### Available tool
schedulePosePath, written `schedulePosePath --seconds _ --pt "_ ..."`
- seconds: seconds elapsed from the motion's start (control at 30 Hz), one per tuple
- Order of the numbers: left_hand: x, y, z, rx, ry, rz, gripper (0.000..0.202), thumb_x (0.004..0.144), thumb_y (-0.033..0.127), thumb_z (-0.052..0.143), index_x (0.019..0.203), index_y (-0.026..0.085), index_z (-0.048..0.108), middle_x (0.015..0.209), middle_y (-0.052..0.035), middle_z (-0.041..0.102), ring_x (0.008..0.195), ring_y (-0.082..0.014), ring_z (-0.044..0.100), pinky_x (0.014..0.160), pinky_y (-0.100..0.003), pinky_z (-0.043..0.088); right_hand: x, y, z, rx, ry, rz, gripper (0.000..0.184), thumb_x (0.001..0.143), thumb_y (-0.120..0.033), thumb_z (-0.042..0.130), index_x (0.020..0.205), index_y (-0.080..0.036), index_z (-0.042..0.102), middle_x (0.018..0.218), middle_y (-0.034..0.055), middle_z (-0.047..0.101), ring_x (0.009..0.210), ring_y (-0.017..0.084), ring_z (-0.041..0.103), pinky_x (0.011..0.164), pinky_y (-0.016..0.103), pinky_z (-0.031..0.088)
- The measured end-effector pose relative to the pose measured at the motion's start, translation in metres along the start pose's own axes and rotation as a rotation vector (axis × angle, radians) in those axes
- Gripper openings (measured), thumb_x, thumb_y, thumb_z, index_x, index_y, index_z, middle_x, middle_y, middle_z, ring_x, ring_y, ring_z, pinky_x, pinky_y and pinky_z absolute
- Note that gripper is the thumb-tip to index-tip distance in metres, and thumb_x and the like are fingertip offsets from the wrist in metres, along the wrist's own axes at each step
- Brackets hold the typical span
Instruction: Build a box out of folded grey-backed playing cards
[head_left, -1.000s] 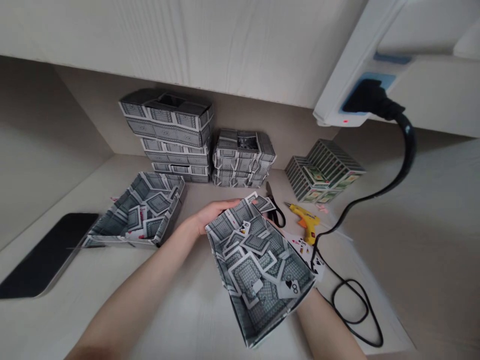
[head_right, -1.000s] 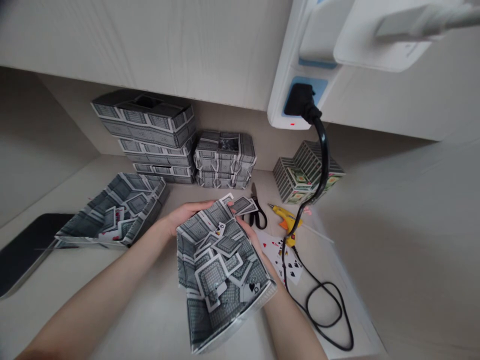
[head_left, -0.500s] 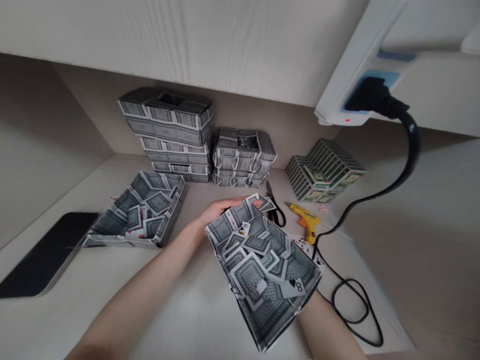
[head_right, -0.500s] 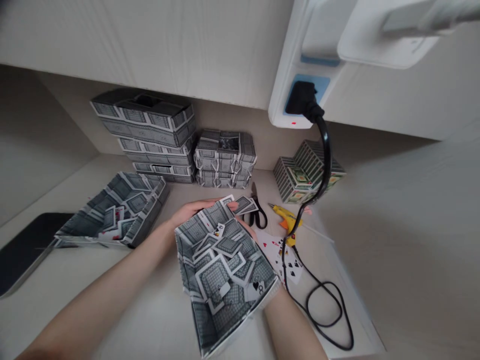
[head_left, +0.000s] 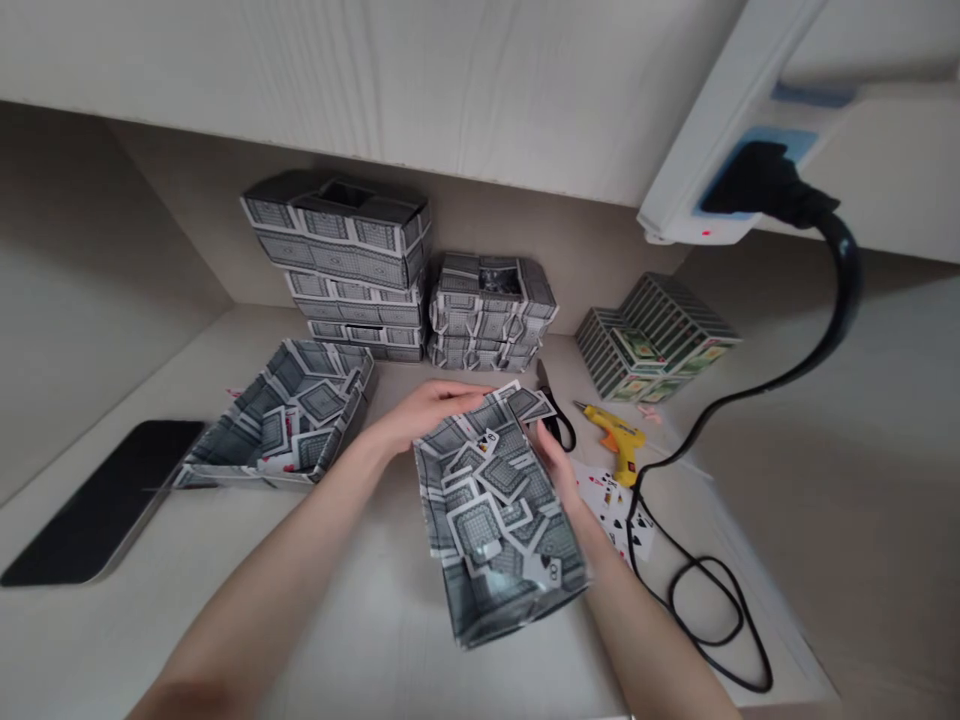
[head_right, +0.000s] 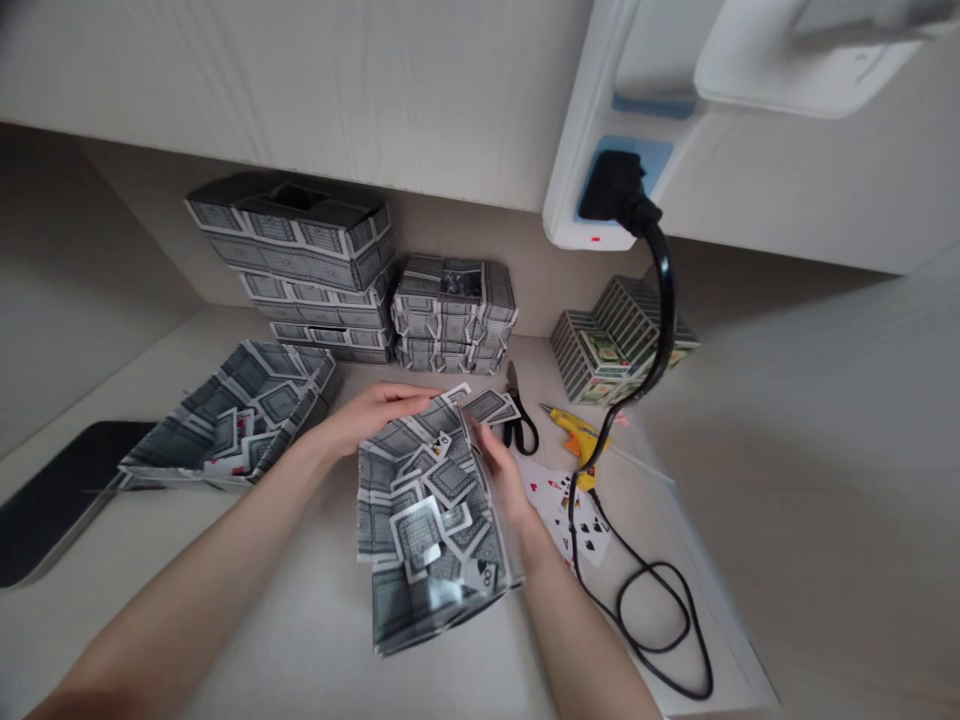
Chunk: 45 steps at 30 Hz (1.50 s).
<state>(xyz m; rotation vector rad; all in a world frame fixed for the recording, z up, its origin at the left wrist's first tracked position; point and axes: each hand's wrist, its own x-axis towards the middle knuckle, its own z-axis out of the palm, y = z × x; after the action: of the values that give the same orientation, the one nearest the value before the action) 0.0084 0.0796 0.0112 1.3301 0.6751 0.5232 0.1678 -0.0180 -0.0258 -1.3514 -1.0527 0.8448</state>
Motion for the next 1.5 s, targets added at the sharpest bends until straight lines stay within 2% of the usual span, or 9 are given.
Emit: schedulePosePath --seconds 0.13,0.3,0.47,0.6,0.73,0.87,1.0,1.17,1.5 --pt "0.005 -0.006 0.0 0.297 0.108 0.121 0.035 0.069 0.043 0.058 0.093 0.019 0.067 0.097 -0.0037 0.067 0.091 -0.0203 0.059 0.081 -0.03 0.044 0.002 0.012 0.001 0.255 -0.235 0.124 0.049 0.075 -0.037 0.05 0.122 -0.022 0.044 0.101 0.0042 0.063 0.091 0.022 0.059 0.076 0.035 0.047" --pt "0.004 -0.004 0.0 0.636 0.139 0.161 0.037 0.07 0.048 0.054 0.089 0.02 0.068 0.091 -0.0021 0.068 0.086 -0.019 0.06 0.077 -0.026 0.043 0.009 0.028 -0.001 0.154 -0.109 0.005 0.057 0.065 -0.029 0.061 0.12 -0.025 0.042 0.109 0.005 0.056 0.1 0.019 0.054 0.089 0.038 0.041" --pt "-0.021 0.021 -0.017 1.098 0.164 0.035 0.046 0.065 0.053 0.056 0.096 0.021 0.064 0.092 -0.0039 0.067 0.085 -0.0197 0.06 0.073 -0.024 0.042 0.014 0.039 -0.005 0.075 -0.063 -0.127 0.064 0.065 -0.024 0.062 0.123 -0.028 0.033 0.114 0.0052 0.047 0.103 0.016 0.05 0.094 0.038 0.037" --pt "-0.034 0.03 -0.021 1.297 0.2 -0.046 0.024 0.066 0.04 0.058 0.077 0.021 0.066 0.077 -0.0029 0.068 0.072 -0.0175 0.06 0.062 -0.023 0.04 0.016 0.034 -0.009 -0.094 -0.043 -0.274 0.071 0.068 -0.023 0.06 0.129 -0.028 0.024 0.128 0.0079 0.035 0.116 0.018 0.039 0.096 0.039 0.036" --pt "-0.032 0.026 -0.011 1.396 0.232 -0.032 0.013 0.067 0.022 0.053 0.069 0.021 0.065 0.074 -0.0038 0.067 0.066 -0.017 0.06 0.057 -0.024 0.039 0.021 0.01 -0.006 -0.47 -0.023 -0.462 0.067 0.07 -0.021 0.057 0.131 -0.025 0.027 0.132 0.0085 0.035 0.124 0.022 0.029 0.101 0.044 0.027" --pt "-0.029 0.024 -0.001 1.471 0.239 -0.015 0.017 0.069 0.02 0.049 0.07 0.019 0.065 0.071 -0.0072 0.066 0.067 -0.0194 0.06 0.058 -0.026 0.04 0.029 -0.014 0.014 -0.676 -0.253 -0.573 0.045 0.076 -0.017 0.05 0.121 -0.023 0.044 0.109 0.0047 0.058 0.111 0.018 0.045 0.102 0.041 0.026" --pt "-0.029 0.026 0.004 1.538 0.295 -0.081 0.022 0.072 0.025 0.048 0.075 0.012 0.066 0.071 -0.0147 0.065 0.07 -0.0247 0.061 0.06 -0.03 0.043 0.036 -0.018 0.038 -0.803 -0.428 -0.58 0.021 0.08 -0.021 0.051 0.097 -0.024 0.061 0.093 0.0013 0.065 0.091 0.016 0.057 0.095 0.035 0.032" --pt "-0.027 0.021 -0.003 1.542 0.264 -0.115 0.027 0.072 0.029 0.048 0.077 0.01 0.066 0.07 -0.0169 0.064 0.069 -0.0259 0.061 0.057 -0.03 0.043 0.041 -0.013 0.046 -0.883 -0.405 -0.531 0.016 0.083 -0.026 0.048 0.082 -0.022 0.064 0.085 0.0002 0.066 0.083 0.014 0.058 0.078 0.026 0.037" --pt "-0.024 0.024 -0.01 1.373 0.199 -0.196 0.023 0.067 0.027 0.048 0.059 0.013 0.064 0.054 -0.0098 0.062 0.056 -0.0196 0.059 0.052 -0.025 0.039 0.038 -0.022 0.052 -1.068 -0.325 -0.483 0.012 0.081 -0.021 0.045 0.079 -0.02 0.058 0.082 0.0019 0.061 0.077 0.015 0.055 0.071 0.025 0.034"
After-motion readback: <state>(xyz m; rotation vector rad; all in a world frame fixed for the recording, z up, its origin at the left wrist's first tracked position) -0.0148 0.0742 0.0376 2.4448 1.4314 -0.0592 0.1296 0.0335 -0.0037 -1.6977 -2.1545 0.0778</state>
